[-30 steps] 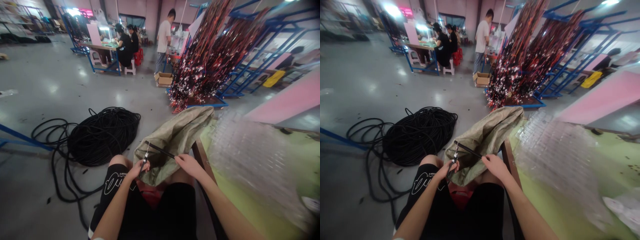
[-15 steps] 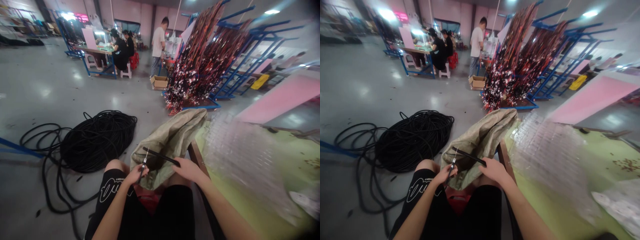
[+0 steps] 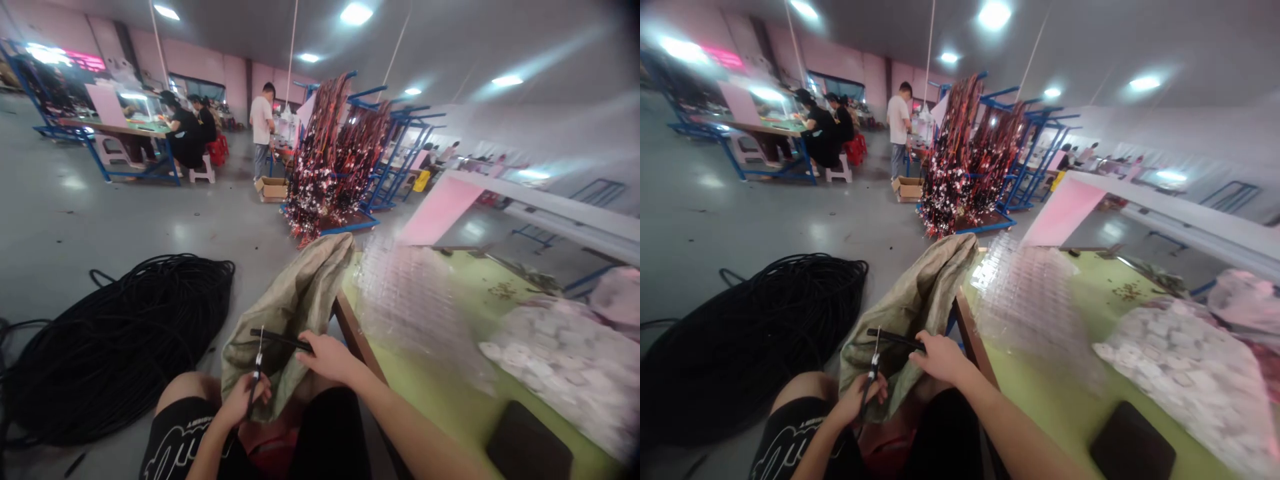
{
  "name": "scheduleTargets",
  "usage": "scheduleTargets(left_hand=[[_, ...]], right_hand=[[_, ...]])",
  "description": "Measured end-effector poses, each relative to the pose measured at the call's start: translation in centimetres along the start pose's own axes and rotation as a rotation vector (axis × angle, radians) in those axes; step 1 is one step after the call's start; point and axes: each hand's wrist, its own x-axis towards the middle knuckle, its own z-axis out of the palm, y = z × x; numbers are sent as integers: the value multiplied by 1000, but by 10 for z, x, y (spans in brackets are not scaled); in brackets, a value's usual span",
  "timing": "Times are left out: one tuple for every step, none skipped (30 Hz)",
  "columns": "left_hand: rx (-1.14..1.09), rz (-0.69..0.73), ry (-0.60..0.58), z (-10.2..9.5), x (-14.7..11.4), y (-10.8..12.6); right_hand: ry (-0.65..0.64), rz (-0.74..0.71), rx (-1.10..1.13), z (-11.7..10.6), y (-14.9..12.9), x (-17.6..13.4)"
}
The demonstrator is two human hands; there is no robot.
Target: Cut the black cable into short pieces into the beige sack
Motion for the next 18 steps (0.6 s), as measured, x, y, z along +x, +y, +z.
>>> scheduleTargets(left_hand=[[8, -12, 0, 0, -1, 0], [21, -27, -1, 1, -1, -1], [40, -44, -5, 2, -1, -1], [62, -60, -13, 3, -1, -1], [84, -78, -25, 4, -1, -1], [105, -95, -39, 5, 0, -2], [126, -109, -53, 6, 1, -3], [144, -119, -62, 6, 2, -4], [154, -125, -64, 6, 3, -6], [159, -125, -69, 4, 3, -7], [159, -118, -79, 3, 4, -9], [152, -106, -90, 1, 4, -10], [140, -94, -98, 0, 4, -10], [126, -82, -100, -1, 4, -11], [114, -76, -101, -2, 4, -11], [102, -73, -95, -1, 3, -11], [92, -73, -84, 0, 3, -10], [87, -76, -73, 1, 2, -9]], right_hand=[[5, 12, -17, 0, 0, 1], [-4, 24, -44, 0, 1, 2], [-30, 34, -71, -1, 1, 3], [-66, 40, -94, -2, 2, 3], [-106, 44, -114, -3, 2, 3], [-143, 50, -135, -5, 2, 3], [-171, 59, -155, -8, 1, 2], [-187, 69, -171, -10, 0, 1], [-192, 79, -182, -11, -1, 0], [-193, 84, -183, -13, -2, -1], [-191, 84, -174, -14, -3, -1], [-185, 80, -156, -15, -4, -1], [-179, 76, -137, -16, -4, -1], [-174, 74, -120, -15, -4, -1], [-170, 73, -107, -15, -4, -1], [-164, 70, -97, -14, -4, 0], [-158, 66, -90, -13, -3, 0], [-149, 57, -84, -12, -2, 1]])
